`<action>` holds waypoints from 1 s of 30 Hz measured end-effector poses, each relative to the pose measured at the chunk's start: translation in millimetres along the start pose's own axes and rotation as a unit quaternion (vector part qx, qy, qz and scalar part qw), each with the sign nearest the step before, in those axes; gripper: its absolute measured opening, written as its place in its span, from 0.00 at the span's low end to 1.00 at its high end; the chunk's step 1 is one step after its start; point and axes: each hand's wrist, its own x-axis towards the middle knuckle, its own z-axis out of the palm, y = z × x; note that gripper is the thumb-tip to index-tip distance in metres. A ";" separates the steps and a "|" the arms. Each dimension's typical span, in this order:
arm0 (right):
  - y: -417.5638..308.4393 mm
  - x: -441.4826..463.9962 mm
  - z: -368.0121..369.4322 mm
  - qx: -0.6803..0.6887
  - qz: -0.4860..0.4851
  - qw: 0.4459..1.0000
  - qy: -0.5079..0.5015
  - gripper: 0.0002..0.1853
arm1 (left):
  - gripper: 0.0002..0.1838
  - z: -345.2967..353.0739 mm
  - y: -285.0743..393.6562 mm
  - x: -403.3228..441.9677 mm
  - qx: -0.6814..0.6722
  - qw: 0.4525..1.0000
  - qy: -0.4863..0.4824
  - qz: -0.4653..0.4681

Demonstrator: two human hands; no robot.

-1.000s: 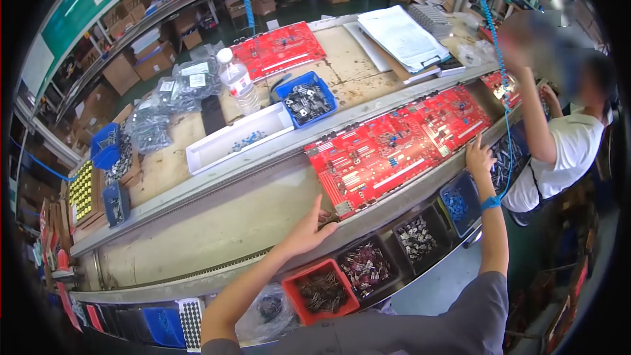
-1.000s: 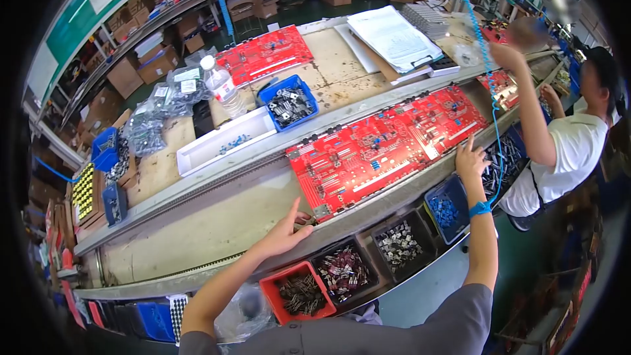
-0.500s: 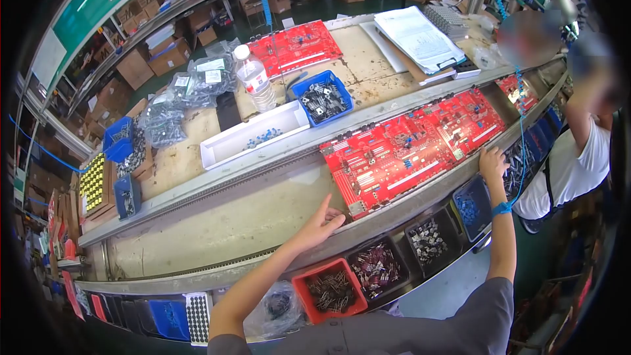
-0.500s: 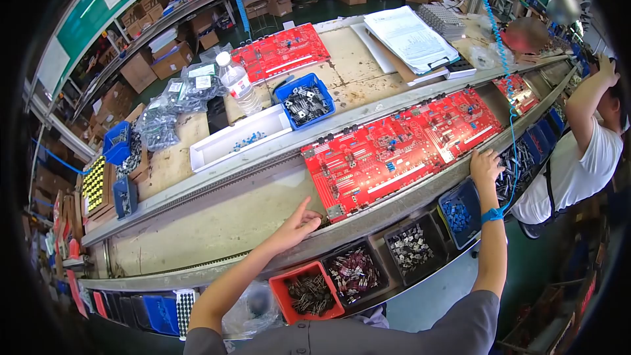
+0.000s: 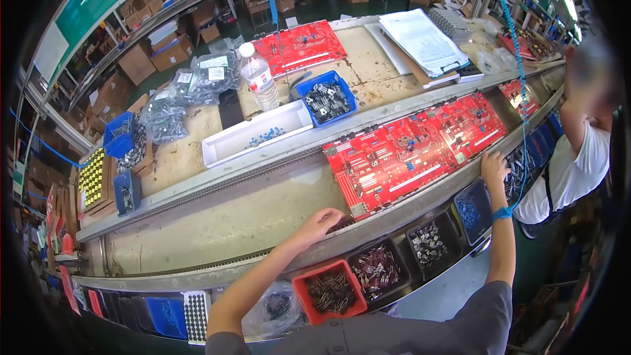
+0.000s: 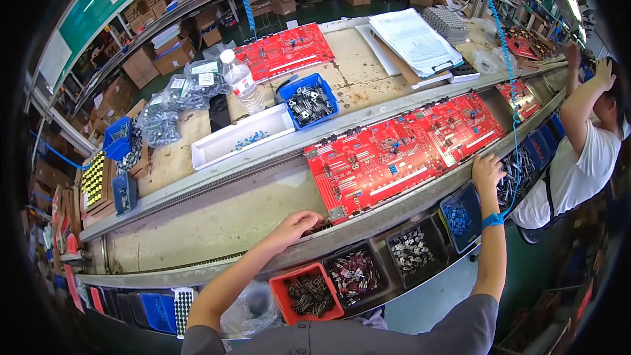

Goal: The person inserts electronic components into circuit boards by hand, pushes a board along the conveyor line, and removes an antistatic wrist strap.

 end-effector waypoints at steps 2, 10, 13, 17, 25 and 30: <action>-0.4 -0.5 -2.1 0.000 -0.004 1.000 -0.001 0.27 | 0.18 0.2 1.7 -0.6 -0.009 1.000 -0.001 -0.003; 1.1 0.6 0.9 0.009 -0.008 1.000 0.002 0.27 | 0.18 0.0 2.8 -1.6 -0.023 1.000 0.000 -0.013; -0.2 -0.6 -5.0 0.011 -0.008 1.000 -0.006 0.28 | 0.19 0.2 2.4 -1.9 -0.027 1.000 -0.001 -0.009; -0.3 -0.6 -3.4 0.007 -0.010 1.000 -0.002 0.28 | 0.19 0.6 2.4 -2.3 -0.036 0.999 0.007 -0.007; 9.0 9.6 28.9 -0.050 -0.057 0.997 0.009 0.29 | 0.18 2.4 4.7 -4.9 -0.010 0.999 0.032 -0.007; -3.1 -5.5 -11.4 -0.011 -0.018 1.000 -0.006 0.30 | 0.17 0.6 2.6 -4.7 -0.010 0.999 0.025 -0.018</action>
